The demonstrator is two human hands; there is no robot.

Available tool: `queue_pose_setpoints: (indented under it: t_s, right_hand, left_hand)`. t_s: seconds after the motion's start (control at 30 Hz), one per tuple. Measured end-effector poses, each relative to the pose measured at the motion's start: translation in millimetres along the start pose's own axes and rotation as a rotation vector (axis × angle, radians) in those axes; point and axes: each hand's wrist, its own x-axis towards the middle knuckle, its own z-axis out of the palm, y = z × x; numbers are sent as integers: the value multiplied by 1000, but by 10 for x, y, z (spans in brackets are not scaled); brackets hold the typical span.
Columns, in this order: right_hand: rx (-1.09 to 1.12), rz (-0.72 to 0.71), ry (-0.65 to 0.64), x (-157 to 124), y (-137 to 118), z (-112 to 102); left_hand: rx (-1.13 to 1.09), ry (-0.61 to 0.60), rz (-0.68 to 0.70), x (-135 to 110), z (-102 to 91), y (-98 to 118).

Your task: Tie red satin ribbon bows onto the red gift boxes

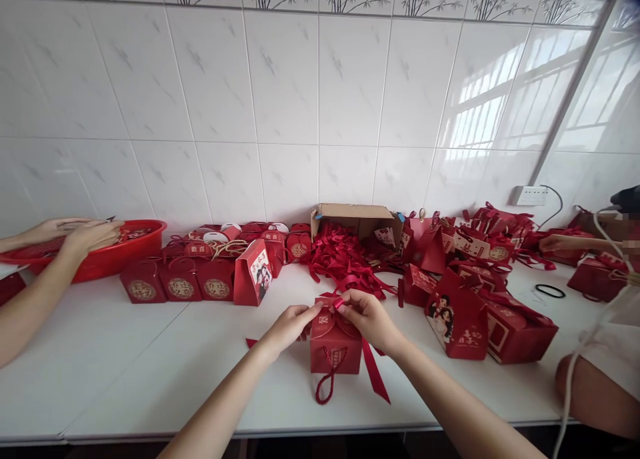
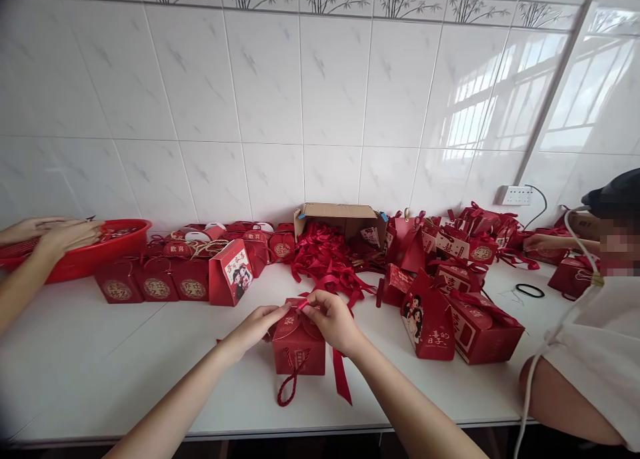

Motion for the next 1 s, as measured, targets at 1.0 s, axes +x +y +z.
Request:
queue_pose_setpoints:
  t_s: [1.0]
  right_hand:
    - [-385, -73, 183, -6, 13, 138]
  left_hand:
    - [-7, -5, 349, 89, 168, 824]
